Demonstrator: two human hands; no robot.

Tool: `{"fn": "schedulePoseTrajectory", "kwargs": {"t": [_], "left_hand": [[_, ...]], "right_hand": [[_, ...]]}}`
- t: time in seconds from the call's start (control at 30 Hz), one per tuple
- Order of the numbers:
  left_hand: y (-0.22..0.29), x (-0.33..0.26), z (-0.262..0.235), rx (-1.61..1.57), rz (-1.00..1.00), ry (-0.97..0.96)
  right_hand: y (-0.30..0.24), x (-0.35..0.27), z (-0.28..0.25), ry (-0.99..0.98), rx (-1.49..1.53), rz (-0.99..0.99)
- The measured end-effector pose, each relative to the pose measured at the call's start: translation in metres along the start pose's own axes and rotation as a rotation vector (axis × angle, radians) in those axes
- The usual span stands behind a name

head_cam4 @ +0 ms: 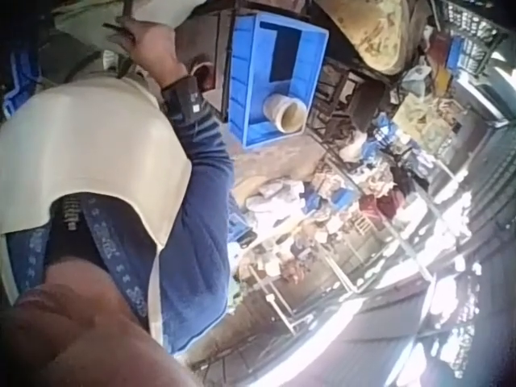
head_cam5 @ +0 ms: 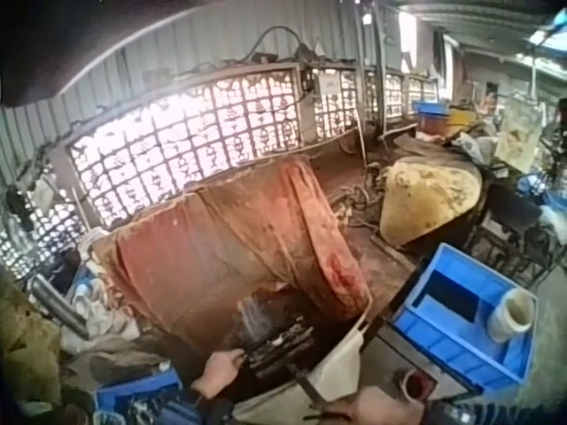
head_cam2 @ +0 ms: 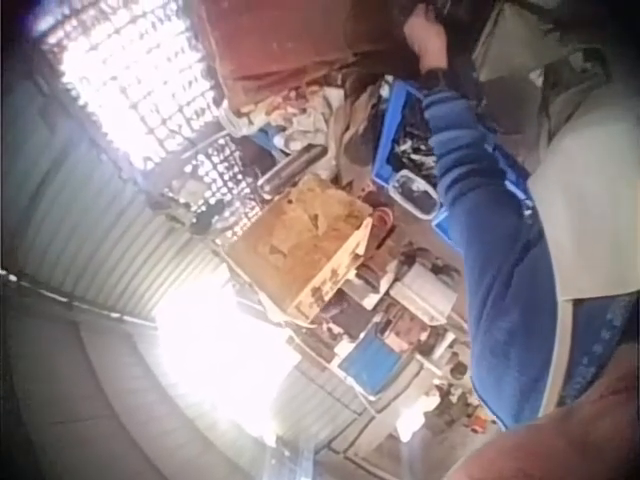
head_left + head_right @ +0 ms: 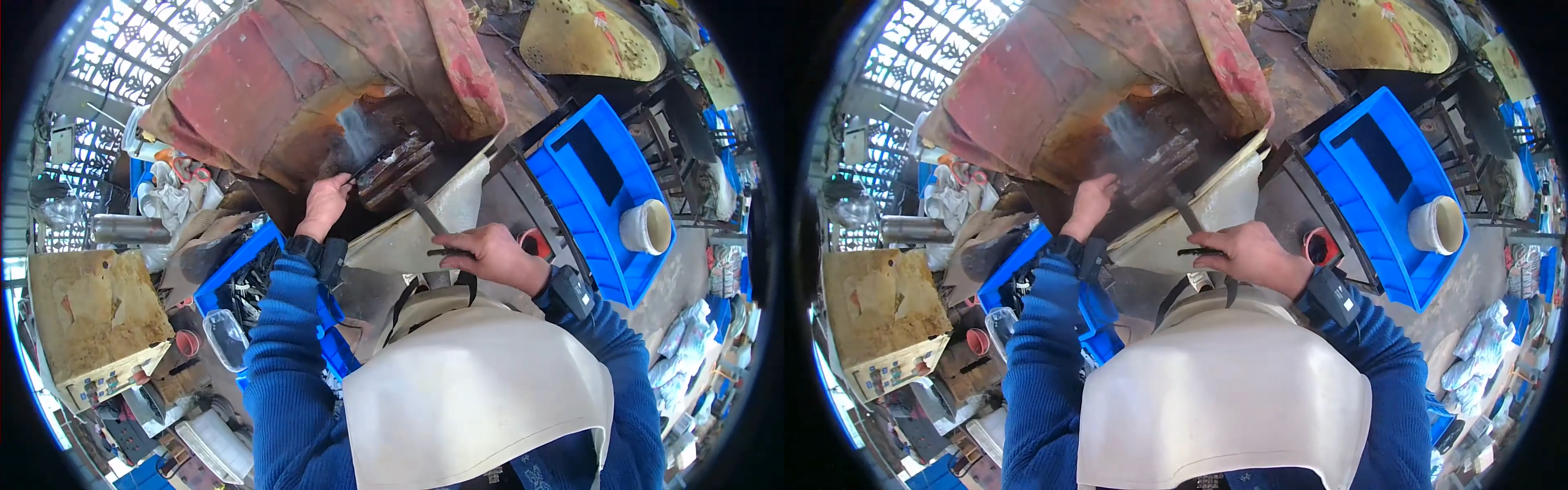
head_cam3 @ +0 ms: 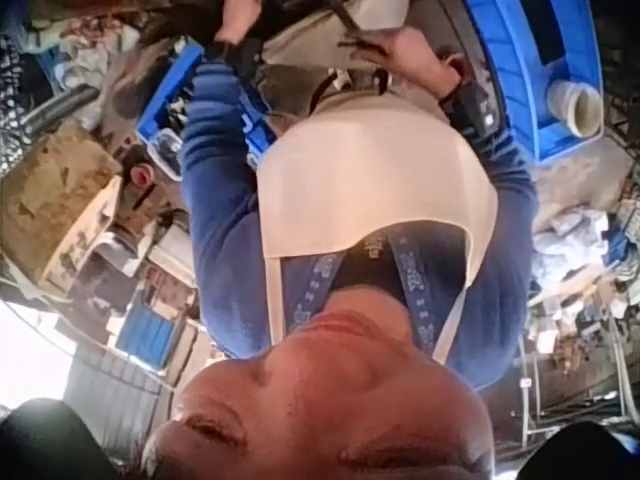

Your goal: The person picks up metal pieces from a blue bin, holds them against a rotating grinding wheel while water flows over them, and then places the finished pieces into a separate blue bin.

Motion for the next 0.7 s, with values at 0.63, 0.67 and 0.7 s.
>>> {"fn": "schedulePoseTrajectory", "kwargs": {"t": [0.63, 0.67, 0.7], "left_hand": [[-0.004, 0.015, -0.003, -0.014, 0.159, -0.194], [-0.005, 0.014, -0.003, -0.029, 0.150, -0.204], [-0.004, 0.014, -0.004, -0.032, 0.149, -0.207]], "right_hand": [[-0.010, 0.001, 0.000, -0.037, -0.099, -0.106], [-0.009, 0.001, 0.001, -0.039, -0.097, -0.103], [-0.009, 0.001, 0.002, -0.037, -0.093, -0.108]]}}
Point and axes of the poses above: each hand's wrist, its own x-axis towards the middle knuckle, its own z-axis out of the palm, y = z × x, the point moved 3 cm from there along x, towards the middle knuckle, and after that the axes turned 1 degree about z, right-handed, at the moved point
